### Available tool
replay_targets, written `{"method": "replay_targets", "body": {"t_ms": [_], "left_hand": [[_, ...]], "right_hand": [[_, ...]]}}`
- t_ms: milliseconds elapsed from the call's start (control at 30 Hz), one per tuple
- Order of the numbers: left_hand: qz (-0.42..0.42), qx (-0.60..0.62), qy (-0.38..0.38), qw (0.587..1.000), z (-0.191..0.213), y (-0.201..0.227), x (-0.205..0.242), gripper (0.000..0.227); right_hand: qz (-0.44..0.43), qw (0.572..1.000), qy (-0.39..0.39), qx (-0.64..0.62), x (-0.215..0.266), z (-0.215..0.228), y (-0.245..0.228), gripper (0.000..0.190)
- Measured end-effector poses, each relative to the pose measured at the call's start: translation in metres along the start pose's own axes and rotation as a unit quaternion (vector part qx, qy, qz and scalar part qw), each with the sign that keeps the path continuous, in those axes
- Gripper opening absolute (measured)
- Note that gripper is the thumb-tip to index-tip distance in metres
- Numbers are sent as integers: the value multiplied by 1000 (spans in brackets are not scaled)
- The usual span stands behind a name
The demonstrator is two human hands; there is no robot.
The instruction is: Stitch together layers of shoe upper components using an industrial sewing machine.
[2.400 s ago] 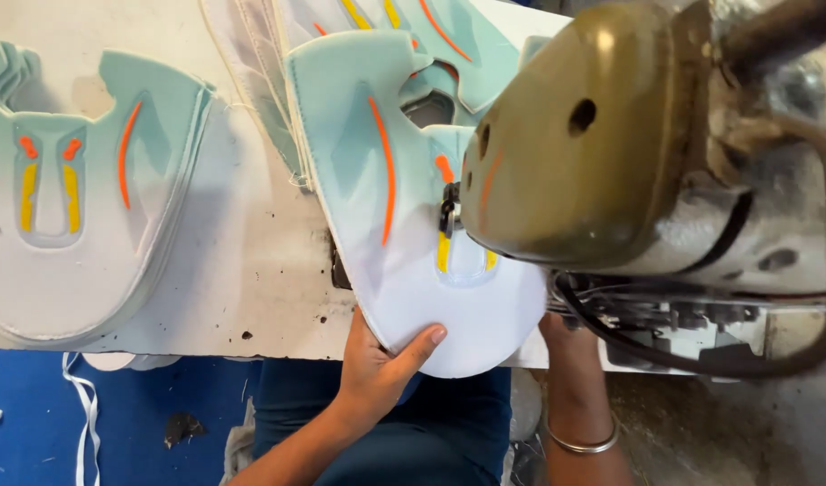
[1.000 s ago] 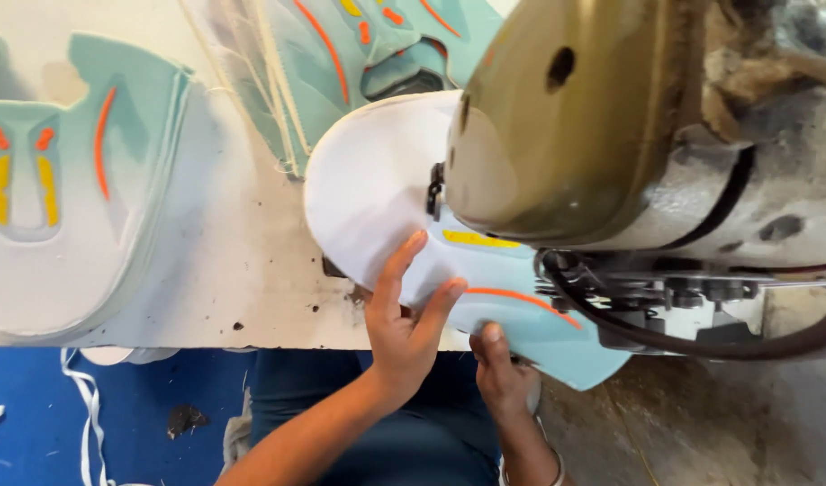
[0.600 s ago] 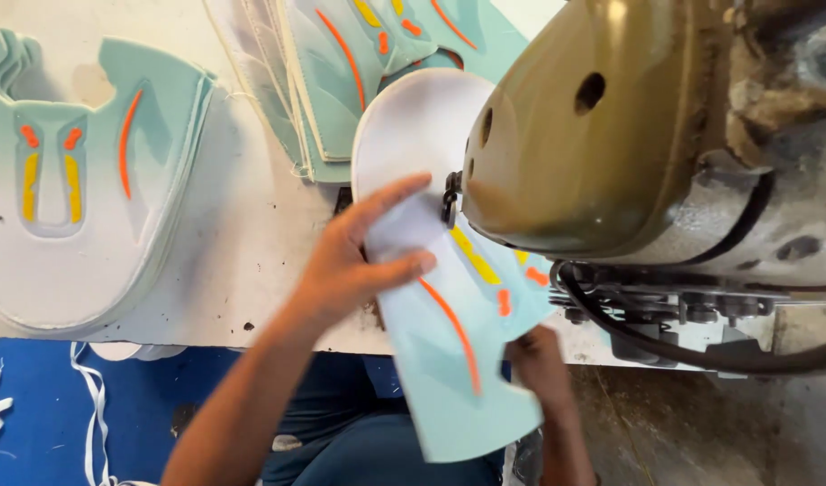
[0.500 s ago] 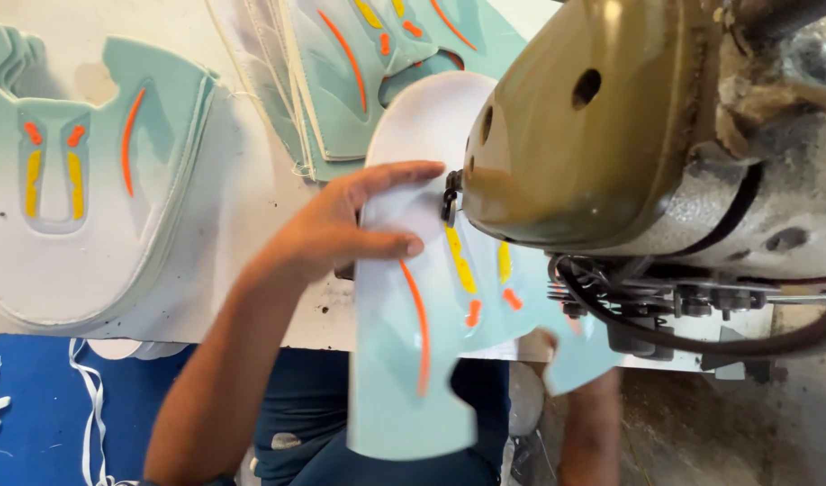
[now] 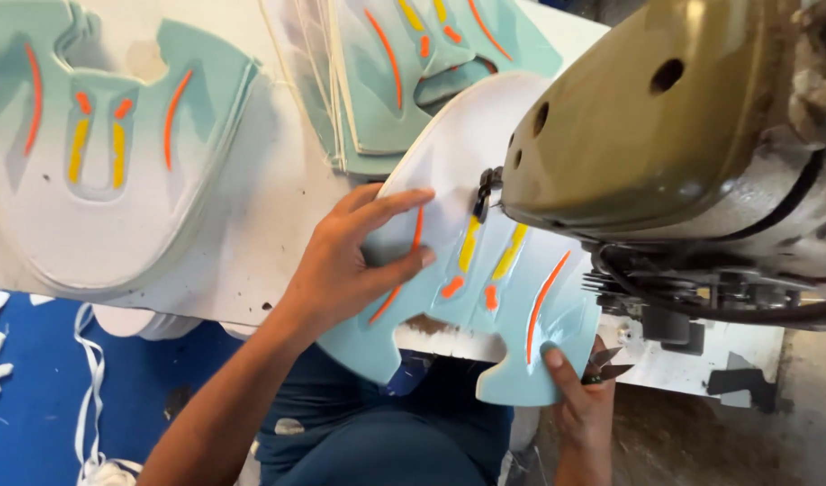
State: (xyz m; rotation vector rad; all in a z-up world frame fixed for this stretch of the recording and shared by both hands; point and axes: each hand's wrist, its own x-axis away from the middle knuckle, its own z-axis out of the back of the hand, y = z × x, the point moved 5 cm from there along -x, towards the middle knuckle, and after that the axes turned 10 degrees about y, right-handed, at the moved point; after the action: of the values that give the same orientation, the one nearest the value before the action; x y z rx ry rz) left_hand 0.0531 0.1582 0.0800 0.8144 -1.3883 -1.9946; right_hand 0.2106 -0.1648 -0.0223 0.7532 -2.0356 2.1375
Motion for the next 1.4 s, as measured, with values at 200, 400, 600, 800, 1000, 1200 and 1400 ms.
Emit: {"method": "replay_targets", "body": {"t_ms": [200, 400, 600, 800, 1000, 1200, 1400], "left_hand": [[11, 52, -29, 998, -4, -11, -29, 55], [24, 29, -26, 999, -4, -12, -51, 57], [-15, 3, -17, 1000, -6, -12, -72, 55], [-55, -53, 26, 997, 0, -28, -79, 57], [-50, -267, 261, 926, 127, -136, -55, 65], [-23, -528, 400, 749, 290, -242, -9, 103], [209, -347, 278, 871, 302, -234, -12, 104]], "right_hand": [[48, 998, -23, -37, -5, -2, 3, 51], [71, 997, -11, -35, -13, -10, -7, 48], [99, 991, -11, -86, -25, -21, -20, 38], [54, 987, 139, -55, -41, -2, -8, 43], [80, 985, 13, -150, -45, 15, 31, 16], [24, 989, 67, 127, -43, 44, 101, 18], [-62, 982, -2, 179, 2, 1, 106, 28]]}}
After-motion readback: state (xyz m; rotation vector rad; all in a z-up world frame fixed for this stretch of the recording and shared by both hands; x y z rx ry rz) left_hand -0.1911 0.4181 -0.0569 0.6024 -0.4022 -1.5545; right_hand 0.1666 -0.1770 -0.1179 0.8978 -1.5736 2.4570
